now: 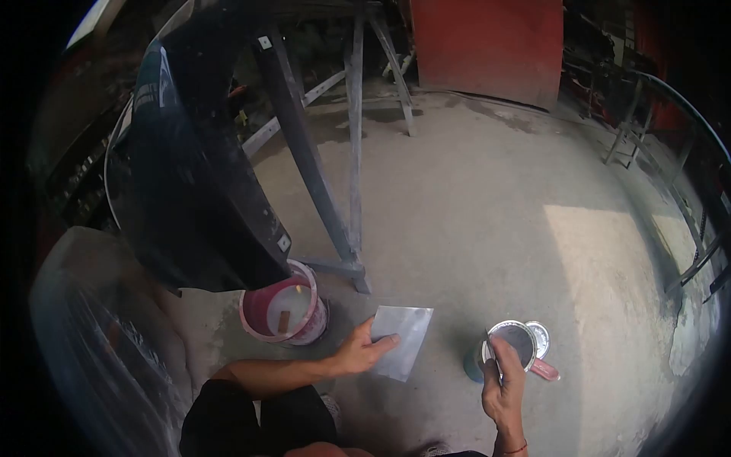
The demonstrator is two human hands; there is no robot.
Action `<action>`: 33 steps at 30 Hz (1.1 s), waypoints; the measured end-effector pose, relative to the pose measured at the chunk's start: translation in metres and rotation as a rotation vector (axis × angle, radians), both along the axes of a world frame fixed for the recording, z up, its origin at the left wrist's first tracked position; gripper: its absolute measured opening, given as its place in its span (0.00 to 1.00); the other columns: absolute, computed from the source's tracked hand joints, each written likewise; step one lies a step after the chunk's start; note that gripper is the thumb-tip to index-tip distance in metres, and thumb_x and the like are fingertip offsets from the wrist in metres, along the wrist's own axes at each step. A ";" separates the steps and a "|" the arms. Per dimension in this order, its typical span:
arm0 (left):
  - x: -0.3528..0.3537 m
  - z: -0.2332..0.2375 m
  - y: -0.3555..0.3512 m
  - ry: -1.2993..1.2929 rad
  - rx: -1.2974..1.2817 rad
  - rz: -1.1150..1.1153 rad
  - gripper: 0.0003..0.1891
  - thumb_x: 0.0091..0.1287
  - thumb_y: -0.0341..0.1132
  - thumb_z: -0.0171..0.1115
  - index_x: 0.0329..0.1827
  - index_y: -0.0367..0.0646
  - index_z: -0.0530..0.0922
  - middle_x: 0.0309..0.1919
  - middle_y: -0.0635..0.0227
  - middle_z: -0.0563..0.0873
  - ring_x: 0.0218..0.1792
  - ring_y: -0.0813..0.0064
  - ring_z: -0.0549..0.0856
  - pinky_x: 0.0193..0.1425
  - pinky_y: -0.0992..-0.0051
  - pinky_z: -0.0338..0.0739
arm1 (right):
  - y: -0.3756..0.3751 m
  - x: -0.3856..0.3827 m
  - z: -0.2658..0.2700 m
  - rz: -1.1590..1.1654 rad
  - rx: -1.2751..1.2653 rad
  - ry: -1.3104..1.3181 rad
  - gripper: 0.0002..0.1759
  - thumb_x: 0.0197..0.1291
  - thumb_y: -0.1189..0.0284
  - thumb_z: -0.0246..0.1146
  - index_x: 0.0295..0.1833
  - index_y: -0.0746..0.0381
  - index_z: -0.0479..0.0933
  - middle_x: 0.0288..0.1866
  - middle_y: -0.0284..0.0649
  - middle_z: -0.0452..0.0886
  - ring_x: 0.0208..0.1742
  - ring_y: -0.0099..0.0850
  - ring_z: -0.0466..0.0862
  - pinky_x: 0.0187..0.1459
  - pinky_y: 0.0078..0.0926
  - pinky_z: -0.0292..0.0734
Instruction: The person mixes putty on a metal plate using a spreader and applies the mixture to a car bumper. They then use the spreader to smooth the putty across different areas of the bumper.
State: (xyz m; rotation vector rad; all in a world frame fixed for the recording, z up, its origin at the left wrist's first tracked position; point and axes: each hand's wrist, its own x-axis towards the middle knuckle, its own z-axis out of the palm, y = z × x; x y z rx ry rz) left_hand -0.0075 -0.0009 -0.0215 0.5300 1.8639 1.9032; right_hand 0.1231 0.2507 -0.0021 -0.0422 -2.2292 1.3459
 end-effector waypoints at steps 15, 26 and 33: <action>0.047 0.199 0.043 -1.075 0.362 0.030 0.21 0.70 0.28 0.62 0.65 0.44 0.73 0.57 0.67 0.82 0.57 0.75 0.81 0.59 0.69 0.79 | -0.052 -0.001 0.195 0.251 0.492 0.145 0.23 0.66 0.70 0.60 0.67 0.59 0.74 0.57 0.42 0.79 0.58 0.40 0.78 0.60 0.36 0.75; 0.075 0.545 -0.039 -0.407 0.481 -0.001 0.21 0.71 0.34 0.64 0.66 0.40 0.72 0.54 0.68 0.82 0.53 0.79 0.80 0.60 0.73 0.75 | -0.114 0.024 0.417 0.195 0.002 -0.084 0.26 0.65 0.82 0.53 0.69 0.70 0.65 0.62 0.52 0.73 0.64 0.42 0.75 0.64 0.35 0.70; 0.107 0.563 -0.186 -0.667 0.497 0.049 0.23 0.70 0.30 0.65 0.67 0.39 0.72 0.55 0.64 0.83 0.55 0.71 0.84 0.60 0.69 0.79 | -0.232 0.004 0.552 0.165 -0.486 -0.135 0.24 0.70 0.74 0.50 0.68 0.72 0.62 0.56 0.48 0.73 0.54 0.34 0.74 0.59 0.31 0.69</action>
